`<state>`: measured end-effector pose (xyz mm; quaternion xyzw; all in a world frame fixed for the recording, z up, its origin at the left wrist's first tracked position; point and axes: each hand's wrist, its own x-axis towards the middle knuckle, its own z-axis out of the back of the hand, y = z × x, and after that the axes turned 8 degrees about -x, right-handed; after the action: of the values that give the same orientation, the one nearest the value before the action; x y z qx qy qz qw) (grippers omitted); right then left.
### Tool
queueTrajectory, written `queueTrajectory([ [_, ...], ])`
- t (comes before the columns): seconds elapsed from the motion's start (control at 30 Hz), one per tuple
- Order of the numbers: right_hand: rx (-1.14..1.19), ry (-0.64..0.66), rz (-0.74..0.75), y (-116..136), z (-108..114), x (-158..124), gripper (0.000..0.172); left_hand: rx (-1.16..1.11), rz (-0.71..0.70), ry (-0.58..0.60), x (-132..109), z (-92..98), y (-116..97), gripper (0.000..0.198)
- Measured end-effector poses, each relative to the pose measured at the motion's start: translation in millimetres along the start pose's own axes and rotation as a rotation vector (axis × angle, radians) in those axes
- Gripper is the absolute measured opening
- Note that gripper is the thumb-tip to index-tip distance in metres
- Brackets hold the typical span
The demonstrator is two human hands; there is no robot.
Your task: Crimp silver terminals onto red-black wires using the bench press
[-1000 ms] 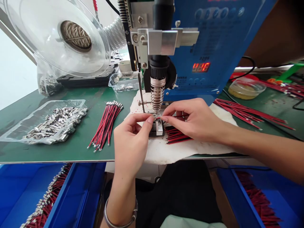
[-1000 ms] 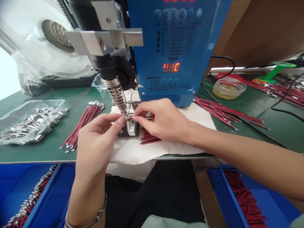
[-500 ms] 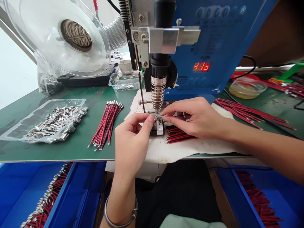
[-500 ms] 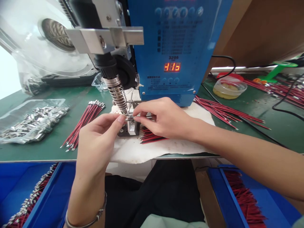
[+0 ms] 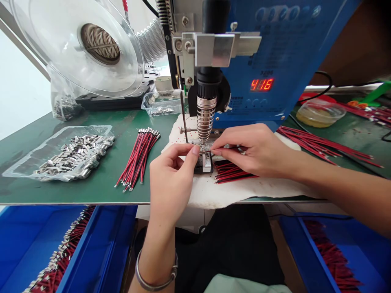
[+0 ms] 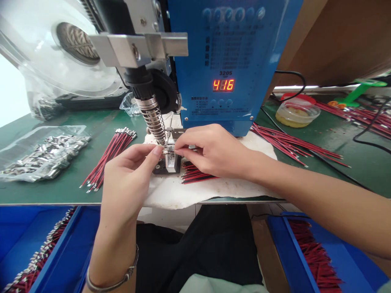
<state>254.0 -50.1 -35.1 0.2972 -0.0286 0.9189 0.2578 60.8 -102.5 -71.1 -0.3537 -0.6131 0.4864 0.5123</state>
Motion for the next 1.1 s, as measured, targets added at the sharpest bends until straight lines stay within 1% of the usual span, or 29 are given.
queueTrajectory([
  [0.1,-0.003,0.007,0.005,0.0,0.1,-0.2,0.014,-0.019,-0.011,0.006,0.2,-0.9,0.1,0.017],
  [0.27,0.007,0.007,0.002,-0.2,0.7,-0.1,0.014,-0.029,-0.026,-0.017,0.3,-2.6,-3.6,0.019],
  [0.87,0.009,0.040,-0.031,0.5,2.3,0.1,0.015,-0.018,0.009,-0.039,0.7,-2.8,-9.1,0.028],
  [1.1,0.014,0.043,-0.034,0.3,1.6,-0.5,0.015,-0.017,0.000,-0.043,1.2,-3.2,-9.5,0.032],
])
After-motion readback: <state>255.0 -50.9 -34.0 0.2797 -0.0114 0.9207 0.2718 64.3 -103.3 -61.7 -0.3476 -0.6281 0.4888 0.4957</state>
